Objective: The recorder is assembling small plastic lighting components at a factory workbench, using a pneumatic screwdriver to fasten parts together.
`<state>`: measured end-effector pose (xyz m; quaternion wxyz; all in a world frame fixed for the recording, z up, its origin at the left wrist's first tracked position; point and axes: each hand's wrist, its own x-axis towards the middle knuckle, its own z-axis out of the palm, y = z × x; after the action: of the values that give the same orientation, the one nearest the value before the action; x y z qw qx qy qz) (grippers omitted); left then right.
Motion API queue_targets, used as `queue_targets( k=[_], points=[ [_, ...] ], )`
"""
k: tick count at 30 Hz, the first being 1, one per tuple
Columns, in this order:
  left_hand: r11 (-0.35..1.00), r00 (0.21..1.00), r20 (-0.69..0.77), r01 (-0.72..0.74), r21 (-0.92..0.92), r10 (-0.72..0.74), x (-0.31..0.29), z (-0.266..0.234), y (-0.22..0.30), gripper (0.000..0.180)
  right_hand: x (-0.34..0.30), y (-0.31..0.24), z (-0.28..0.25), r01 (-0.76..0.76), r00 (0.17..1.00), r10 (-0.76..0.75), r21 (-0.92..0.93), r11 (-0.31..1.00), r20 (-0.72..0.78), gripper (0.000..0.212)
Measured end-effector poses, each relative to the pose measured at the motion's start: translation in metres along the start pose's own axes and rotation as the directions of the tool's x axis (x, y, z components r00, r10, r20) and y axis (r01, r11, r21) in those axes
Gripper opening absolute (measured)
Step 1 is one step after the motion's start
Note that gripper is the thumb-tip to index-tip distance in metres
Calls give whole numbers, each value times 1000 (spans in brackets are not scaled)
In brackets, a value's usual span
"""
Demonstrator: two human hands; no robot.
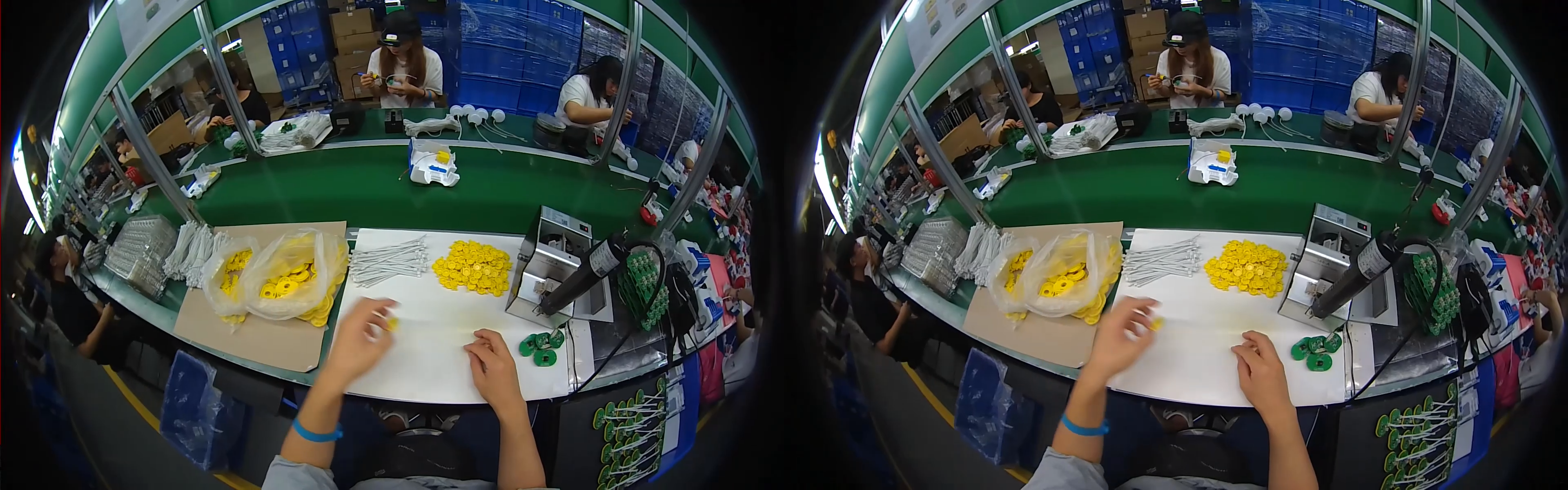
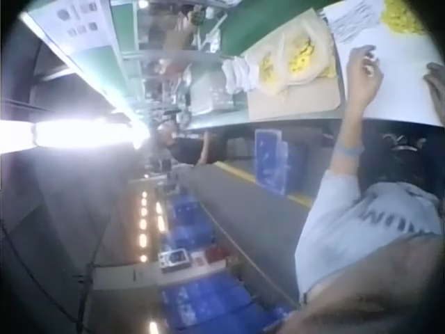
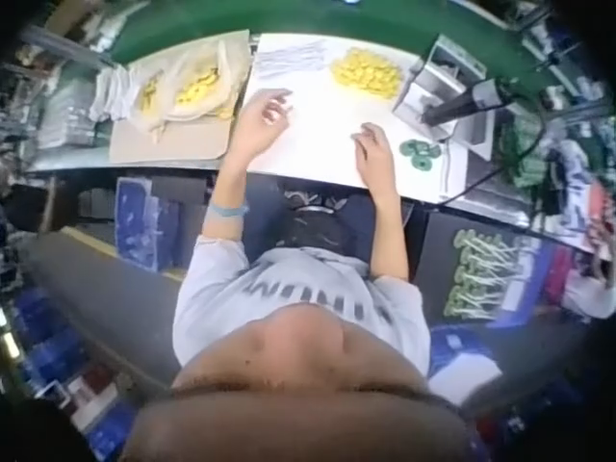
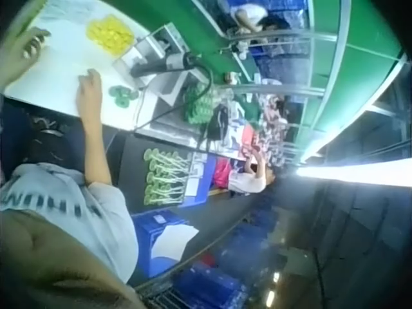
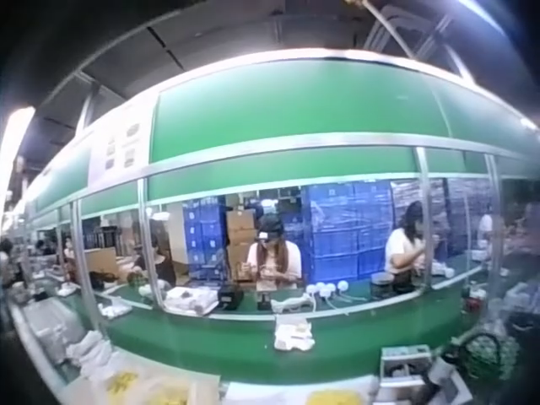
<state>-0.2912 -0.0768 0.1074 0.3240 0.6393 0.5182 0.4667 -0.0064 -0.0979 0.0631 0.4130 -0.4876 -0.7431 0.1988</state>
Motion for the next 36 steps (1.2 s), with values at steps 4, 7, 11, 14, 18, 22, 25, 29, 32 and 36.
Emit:
queue_targets(
  k=[4,7,11,14,18,22,25,29,32,36],
  points=[
    [997,985,156,-75,-17,77,-16,76,-7,44,5,1,6,32,995,-52,-228,973,-82,12],
    [986,976,190,-77,-145,104,-20,111,-11,45,3,21,11,-6,990,-27,-225,974,-141,15],
    [966,949,180,-257,-35,259,-7,126,-16,57,5,34,9,-128,955,102,-74,989,-280,17],
    [944,949,215,-271,188,230,-2,137,-36,72,6,49,7,-126,940,118,-6,992,-321,18],
    [939,966,156,-242,243,208,-2,159,-49,72,7,63,9,-141,951,167,114,983,-259,17],
    [970,980,126,-177,166,157,2,165,-56,70,7,70,24,-266,907,346,309,913,-241,12],
    [964,973,96,-220,146,208,-1,165,-66,71,9,75,22,-193,969,215,174,966,-121,14],
    [961,974,69,-225,159,217,-2,169,-76,75,8,76,26,-245,961,263,178,953,-86,14],
    [994,986,129,-110,-4,110,-1,165,-61,80,13,74,30,-196,966,224,205,959,-127,12],
    [990,951,309,51,-129,-9,0,157,-55,79,15,80,35,-128,950,192,252,959,-248,9]
  ],
)
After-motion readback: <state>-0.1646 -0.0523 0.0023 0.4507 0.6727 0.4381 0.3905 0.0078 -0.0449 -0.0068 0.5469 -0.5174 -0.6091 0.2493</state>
